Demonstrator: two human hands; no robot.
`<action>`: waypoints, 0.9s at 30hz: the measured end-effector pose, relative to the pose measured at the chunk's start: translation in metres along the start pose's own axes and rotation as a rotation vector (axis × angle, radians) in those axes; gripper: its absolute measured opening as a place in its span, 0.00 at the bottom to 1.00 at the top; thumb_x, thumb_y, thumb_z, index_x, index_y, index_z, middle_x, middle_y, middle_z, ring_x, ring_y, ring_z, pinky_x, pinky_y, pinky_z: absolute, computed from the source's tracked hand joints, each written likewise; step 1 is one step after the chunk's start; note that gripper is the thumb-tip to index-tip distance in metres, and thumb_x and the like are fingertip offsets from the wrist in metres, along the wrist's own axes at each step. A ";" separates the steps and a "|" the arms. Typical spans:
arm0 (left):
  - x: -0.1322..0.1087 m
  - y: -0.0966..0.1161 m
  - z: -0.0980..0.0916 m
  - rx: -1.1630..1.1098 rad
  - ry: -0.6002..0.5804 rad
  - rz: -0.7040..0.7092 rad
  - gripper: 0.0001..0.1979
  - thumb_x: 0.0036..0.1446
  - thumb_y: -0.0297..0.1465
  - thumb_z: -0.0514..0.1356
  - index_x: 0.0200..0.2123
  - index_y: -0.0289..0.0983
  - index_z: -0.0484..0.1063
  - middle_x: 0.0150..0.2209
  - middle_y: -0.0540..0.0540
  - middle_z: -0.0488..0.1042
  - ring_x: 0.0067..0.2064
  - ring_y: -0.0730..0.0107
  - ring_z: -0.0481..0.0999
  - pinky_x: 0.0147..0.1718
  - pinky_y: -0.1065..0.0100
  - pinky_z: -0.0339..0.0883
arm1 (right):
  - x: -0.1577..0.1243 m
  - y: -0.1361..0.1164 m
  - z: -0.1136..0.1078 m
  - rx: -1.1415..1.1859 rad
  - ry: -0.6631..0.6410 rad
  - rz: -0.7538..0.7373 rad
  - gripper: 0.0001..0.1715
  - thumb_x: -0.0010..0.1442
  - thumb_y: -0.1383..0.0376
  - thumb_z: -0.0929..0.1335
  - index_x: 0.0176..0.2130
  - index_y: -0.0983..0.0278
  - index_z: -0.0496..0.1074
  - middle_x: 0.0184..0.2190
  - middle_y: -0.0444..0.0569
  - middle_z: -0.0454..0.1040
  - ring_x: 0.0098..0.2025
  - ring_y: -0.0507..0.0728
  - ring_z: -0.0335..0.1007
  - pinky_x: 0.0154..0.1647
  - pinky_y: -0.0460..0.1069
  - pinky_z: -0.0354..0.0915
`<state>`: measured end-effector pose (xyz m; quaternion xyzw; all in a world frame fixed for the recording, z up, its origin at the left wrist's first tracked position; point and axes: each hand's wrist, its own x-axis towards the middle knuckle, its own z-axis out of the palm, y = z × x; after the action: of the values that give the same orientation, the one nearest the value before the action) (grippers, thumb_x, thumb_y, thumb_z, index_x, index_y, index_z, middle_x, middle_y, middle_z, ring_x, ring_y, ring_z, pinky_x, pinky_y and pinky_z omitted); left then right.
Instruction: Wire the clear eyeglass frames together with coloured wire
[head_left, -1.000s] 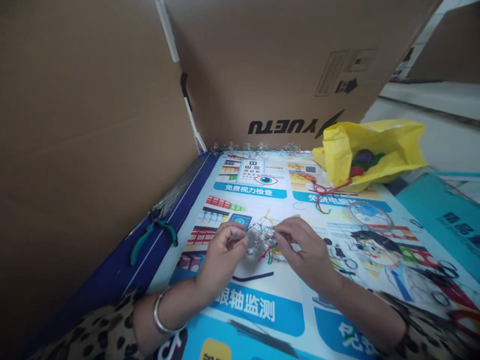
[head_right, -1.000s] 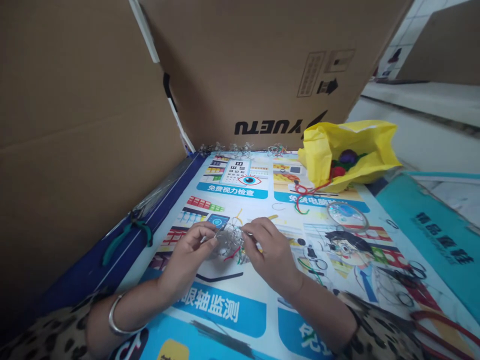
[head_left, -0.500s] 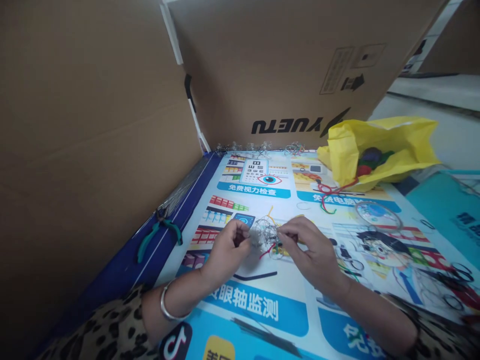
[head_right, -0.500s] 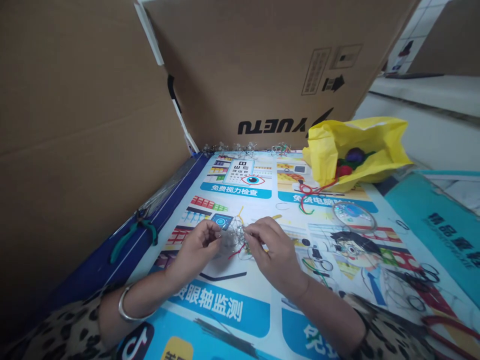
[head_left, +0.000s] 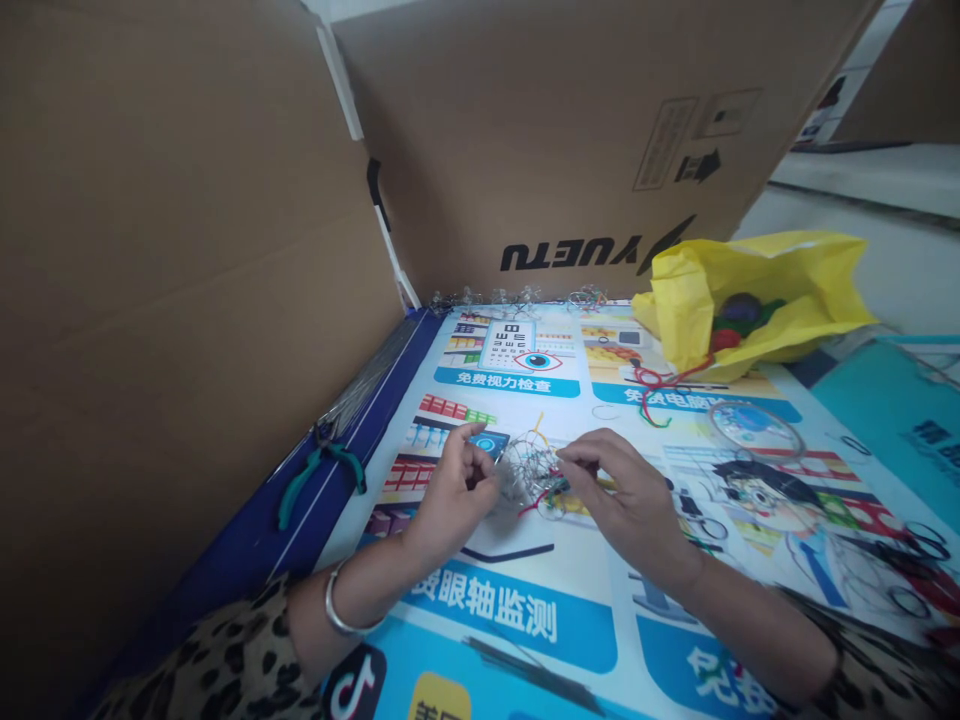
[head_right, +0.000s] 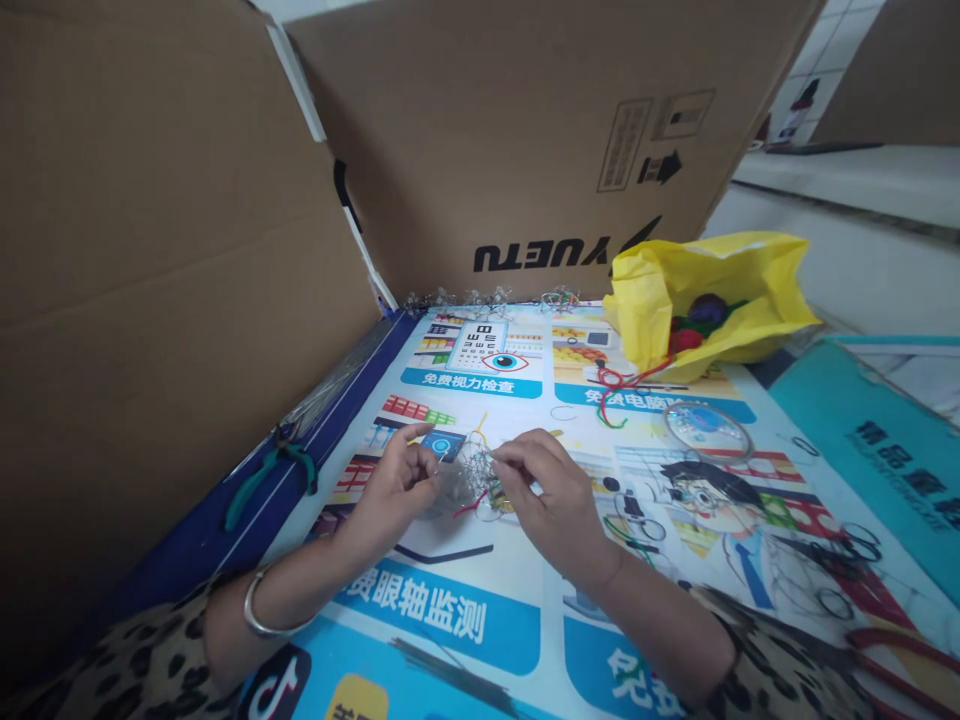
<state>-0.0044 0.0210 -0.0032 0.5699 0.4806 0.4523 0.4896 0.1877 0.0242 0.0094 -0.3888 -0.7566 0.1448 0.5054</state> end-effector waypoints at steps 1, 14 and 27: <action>0.000 0.000 0.000 0.003 0.005 -0.004 0.27 0.49 0.25 0.56 0.53 0.39 0.51 0.30 0.52 0.64 0.31 0.75 0.65 0.30 0.73 0.59 | 0.000 0.000 0.000 0.000 0.000 -0.001 0.04 0.58 0.69 0.64 0.34 0.62 0.69 0.28 0.48 0.68 0.32 0.54 0.66 0.32 0.50 0.65; 0.003 -0.004 0.000 0.095 -0.039 0.000 0.16 0.48 0.27 0.59 0.43 0.38 0.67 0.35 0.47 0.68 0.35 0.72 0.68 0.33 0.70 0.63 | 0.002 -0.002 0.001 -0.012 0.001 -0.007 0.06 0.58 0.68 0.64 0.34 0.62 0.71 0.28 0.48 0.69 0.33 0.55 0.68 0.32 0.50 0.66; 0.006 0.001 -0.001 -0.183 -0.053 -0.163 0.10 0.47 0.32 0.62 0.34 0.36 0.66 0.27 0.51 0.66 0.26 0.79 0.63 0.25 0.74 0.56 | 0.000 0.010 -0.001 -0.013 -0.016 0.024 0.04 0.58 0.69 0.65 0.34 0.62 0.70 0.30 0.48 0.69 0.34 0.55 0.67 0.35 0.51 0.65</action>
<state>-0.0040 0.0274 -0.0021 0.4937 0.4686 0.4378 0.5873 0.1926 0.0305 0.0039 -0.3998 -0.7568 0.1488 0.4952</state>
